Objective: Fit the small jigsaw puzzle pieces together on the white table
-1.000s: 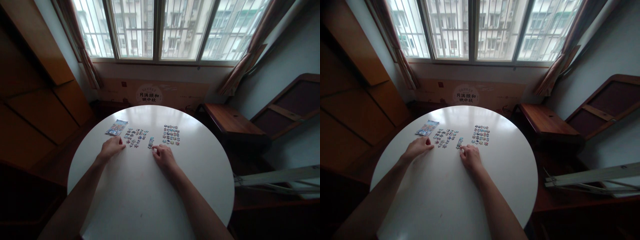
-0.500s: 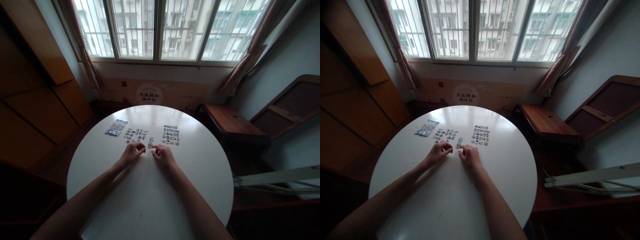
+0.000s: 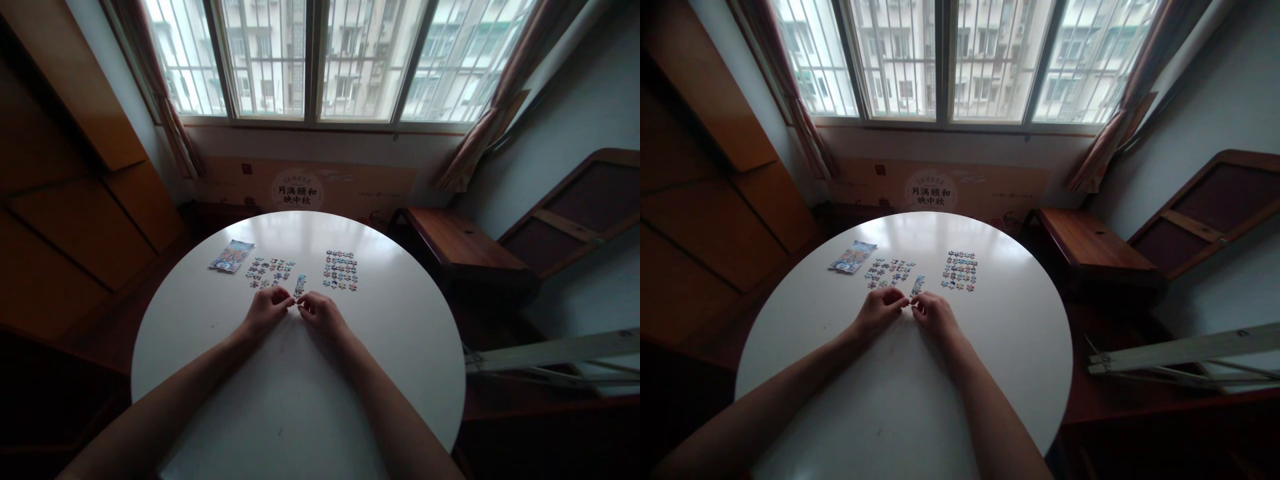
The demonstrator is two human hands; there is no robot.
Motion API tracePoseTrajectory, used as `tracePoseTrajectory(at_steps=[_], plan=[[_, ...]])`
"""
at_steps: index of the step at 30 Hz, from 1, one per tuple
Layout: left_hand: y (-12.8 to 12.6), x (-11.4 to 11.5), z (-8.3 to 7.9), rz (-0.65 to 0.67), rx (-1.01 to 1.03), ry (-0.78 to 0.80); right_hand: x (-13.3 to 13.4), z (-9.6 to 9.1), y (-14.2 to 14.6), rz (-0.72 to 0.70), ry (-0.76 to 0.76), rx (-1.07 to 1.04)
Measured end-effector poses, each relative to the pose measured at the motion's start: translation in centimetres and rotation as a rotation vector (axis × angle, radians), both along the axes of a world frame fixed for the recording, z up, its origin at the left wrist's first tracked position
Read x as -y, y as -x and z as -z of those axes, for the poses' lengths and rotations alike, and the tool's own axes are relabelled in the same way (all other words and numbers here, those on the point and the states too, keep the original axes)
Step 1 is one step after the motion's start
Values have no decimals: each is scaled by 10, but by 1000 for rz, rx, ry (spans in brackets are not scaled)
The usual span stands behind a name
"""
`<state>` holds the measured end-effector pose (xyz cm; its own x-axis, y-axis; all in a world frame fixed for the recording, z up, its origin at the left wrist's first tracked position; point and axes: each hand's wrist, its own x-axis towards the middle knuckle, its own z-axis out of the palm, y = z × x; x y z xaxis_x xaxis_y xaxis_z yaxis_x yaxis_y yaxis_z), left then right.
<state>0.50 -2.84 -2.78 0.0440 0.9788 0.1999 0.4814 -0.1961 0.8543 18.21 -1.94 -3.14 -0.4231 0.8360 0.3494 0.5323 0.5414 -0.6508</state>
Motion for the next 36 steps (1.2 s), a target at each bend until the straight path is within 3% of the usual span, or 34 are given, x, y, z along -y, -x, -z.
tracePoseTrajectory(at_steps=[16,29,36], plan=[[-2,1,-2,61,-24,-20,0,0,1,23,-6,-13],[-1,-1,4,81,92,-18,1,-2,0,26,-88,53],[2,-4,8,54,-67,-167,1,-3,0,67,-88,133]])
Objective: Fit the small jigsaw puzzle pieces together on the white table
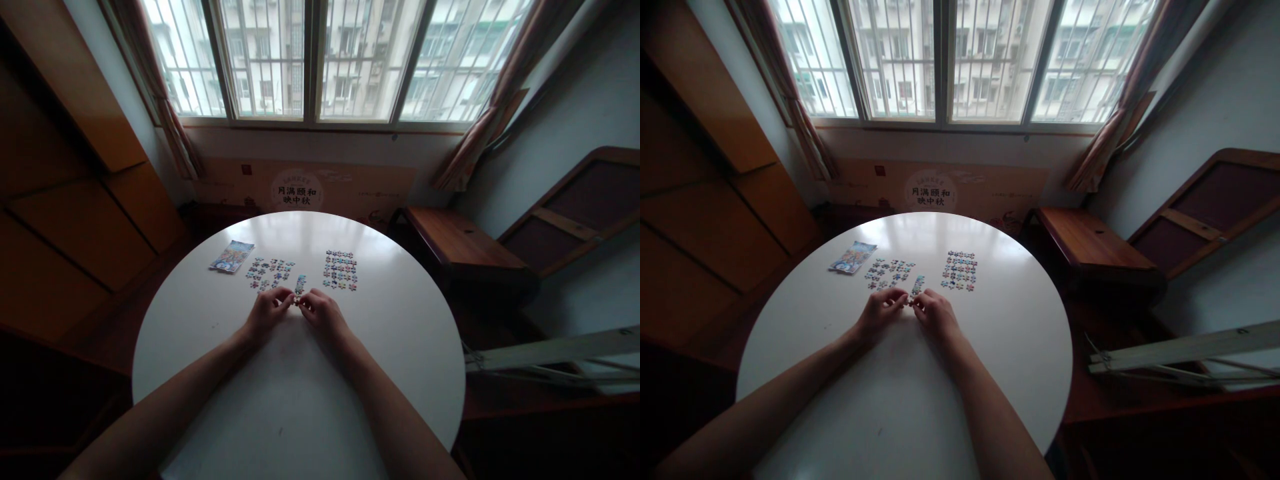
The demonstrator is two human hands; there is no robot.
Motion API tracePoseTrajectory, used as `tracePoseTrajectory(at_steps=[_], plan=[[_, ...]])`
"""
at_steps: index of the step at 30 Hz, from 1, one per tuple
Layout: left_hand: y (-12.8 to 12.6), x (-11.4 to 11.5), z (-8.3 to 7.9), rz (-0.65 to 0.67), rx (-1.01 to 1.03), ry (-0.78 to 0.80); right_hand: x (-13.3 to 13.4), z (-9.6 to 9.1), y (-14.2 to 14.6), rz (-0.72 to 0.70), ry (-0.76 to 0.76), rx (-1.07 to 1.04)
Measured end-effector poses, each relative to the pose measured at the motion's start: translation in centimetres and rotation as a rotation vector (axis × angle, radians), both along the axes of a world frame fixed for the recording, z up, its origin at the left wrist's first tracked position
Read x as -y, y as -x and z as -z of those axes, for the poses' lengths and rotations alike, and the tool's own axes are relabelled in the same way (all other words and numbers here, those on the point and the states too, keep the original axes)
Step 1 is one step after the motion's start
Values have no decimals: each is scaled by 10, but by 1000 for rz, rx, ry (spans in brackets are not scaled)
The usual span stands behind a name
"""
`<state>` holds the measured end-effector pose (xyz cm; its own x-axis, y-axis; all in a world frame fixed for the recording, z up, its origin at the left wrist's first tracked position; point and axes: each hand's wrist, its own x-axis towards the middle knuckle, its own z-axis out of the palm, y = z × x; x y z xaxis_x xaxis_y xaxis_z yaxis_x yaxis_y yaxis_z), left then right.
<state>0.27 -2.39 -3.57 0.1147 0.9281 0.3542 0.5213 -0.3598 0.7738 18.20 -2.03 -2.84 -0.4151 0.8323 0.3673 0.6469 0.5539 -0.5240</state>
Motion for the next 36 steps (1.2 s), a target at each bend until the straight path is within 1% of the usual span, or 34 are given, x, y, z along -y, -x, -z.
tracePoseTrajectory(at_steps=[3,6,9,12,21,25,28,31,36], plan=[[2,-1,-1,-56,-152,-143,0,0,-2,129,-11,54],[2,2,-4,-45,-319,-204,-1,1,-5,238,11,71],[0,6,-5,-39,-453,-189,-3,2,-6,263,37,46],[-2,9,-4,-21,-519,-177,-3,2,-5,243,49,32],[-2,11,-7,53,-536,-164,-3,1,-5,219,39,15],[-4,12,-9,19,-494,-199,-2,1,-5,206,27,18],[-4,12,-11,-6,-473,-227,-2,0,-4,154,31,9],[-3,10,-11,-2,-476,-246,-1,0,-3,97,39,-12],[-2,9,-11,22,-491,-228,1,-1,-3,84,49,-15]])
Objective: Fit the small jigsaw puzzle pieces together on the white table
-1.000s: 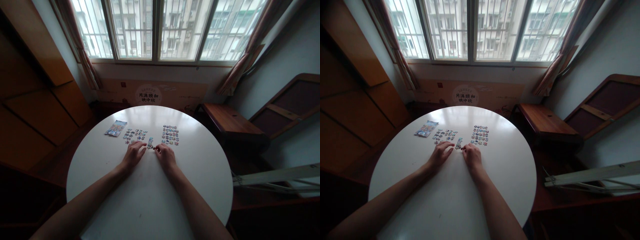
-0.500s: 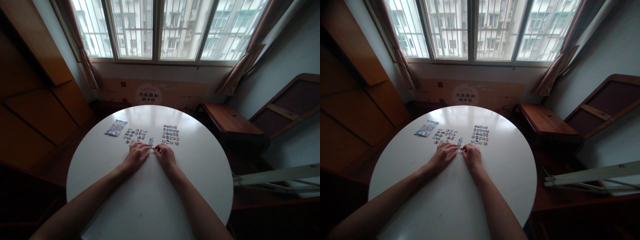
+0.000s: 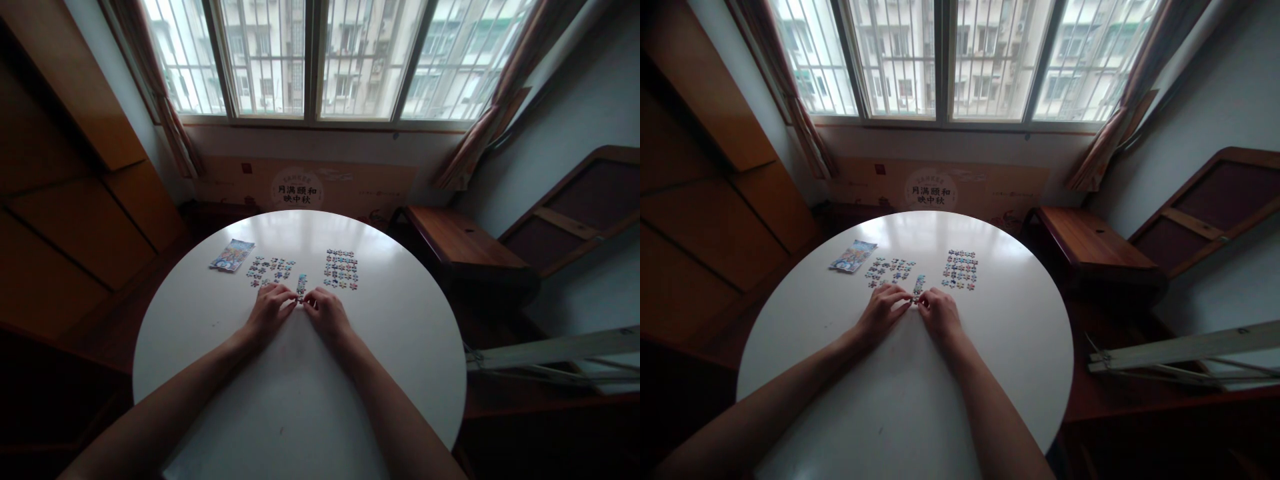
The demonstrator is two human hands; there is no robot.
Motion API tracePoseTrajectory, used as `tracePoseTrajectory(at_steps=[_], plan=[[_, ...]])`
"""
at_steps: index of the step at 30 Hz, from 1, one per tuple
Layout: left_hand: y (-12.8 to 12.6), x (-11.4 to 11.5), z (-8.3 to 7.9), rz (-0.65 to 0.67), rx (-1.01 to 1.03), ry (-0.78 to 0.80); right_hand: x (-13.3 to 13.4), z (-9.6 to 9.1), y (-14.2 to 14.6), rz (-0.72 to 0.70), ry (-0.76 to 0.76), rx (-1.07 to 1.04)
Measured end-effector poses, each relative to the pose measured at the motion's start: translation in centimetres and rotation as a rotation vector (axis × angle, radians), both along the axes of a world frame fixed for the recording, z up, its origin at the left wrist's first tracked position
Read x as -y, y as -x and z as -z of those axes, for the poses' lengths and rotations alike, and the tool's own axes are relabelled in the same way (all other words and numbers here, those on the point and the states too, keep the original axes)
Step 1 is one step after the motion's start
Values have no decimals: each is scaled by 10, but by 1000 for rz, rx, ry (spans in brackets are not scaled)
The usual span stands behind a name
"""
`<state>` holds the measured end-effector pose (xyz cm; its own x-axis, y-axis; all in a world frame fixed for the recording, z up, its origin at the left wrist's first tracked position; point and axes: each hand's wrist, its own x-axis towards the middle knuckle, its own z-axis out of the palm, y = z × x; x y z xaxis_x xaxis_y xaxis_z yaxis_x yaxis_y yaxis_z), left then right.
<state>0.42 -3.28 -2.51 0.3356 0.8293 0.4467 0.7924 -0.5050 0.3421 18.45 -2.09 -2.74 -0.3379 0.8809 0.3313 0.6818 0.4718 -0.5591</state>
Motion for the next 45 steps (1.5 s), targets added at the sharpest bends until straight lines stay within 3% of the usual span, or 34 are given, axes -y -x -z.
tracePoseTrajectory(at_steps=[14,45], plan=[[-6,7,-7,-143,5,192,-4,0,5,82,48,29],[-5,6,-5,-126,-1,186,-2,-1,4,50,19,73]])
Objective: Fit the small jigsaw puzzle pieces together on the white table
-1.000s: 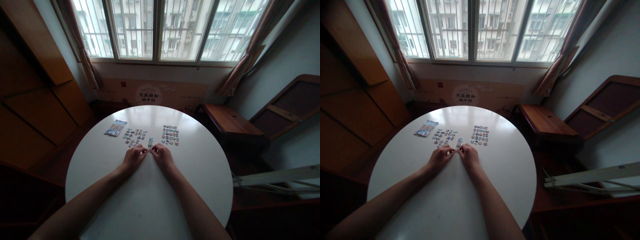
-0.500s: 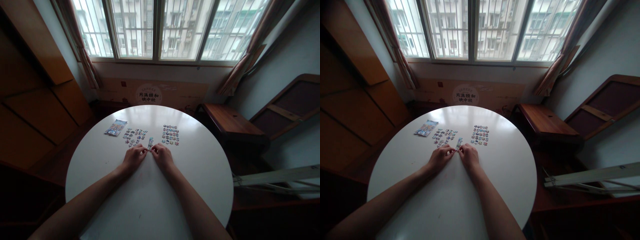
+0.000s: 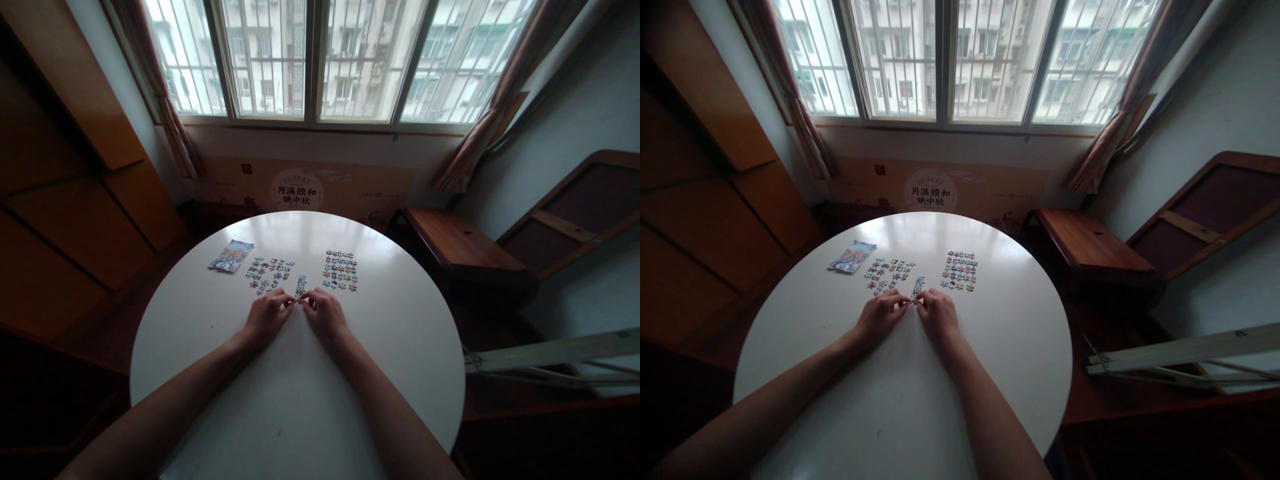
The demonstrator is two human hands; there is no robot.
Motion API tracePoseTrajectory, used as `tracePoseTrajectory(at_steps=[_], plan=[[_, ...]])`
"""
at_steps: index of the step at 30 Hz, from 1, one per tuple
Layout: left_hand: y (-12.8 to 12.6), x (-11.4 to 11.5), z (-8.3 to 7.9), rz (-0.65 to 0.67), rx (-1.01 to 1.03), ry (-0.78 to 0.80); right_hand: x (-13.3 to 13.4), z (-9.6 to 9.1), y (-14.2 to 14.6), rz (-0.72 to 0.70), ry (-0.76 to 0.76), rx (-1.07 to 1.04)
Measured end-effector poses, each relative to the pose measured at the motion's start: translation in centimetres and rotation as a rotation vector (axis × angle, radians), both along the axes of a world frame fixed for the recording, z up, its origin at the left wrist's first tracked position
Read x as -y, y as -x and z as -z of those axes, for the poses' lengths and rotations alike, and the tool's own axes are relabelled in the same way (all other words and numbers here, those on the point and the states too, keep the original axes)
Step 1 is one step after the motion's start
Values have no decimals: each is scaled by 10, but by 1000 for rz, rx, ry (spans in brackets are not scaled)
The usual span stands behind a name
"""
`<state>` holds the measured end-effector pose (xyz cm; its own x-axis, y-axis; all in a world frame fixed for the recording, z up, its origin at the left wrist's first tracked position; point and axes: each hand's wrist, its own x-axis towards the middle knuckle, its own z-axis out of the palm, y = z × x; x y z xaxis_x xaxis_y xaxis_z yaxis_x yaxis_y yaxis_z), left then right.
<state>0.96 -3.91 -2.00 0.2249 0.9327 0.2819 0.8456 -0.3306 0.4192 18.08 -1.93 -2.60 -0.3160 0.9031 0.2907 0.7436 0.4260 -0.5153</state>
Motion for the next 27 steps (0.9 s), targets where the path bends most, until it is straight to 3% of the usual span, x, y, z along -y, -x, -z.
tracePoseTrajectory(at_steps=[10,17,27], plan=[[-1,1,-2,-6,3,2,0,0,0,-1,-3,1],[1,-1,-2,-71,-52,13,-2,0,-7,118,-7,-13],[1,0,0,-48,-171,67,-1,-3,-7,74,-2,23]])
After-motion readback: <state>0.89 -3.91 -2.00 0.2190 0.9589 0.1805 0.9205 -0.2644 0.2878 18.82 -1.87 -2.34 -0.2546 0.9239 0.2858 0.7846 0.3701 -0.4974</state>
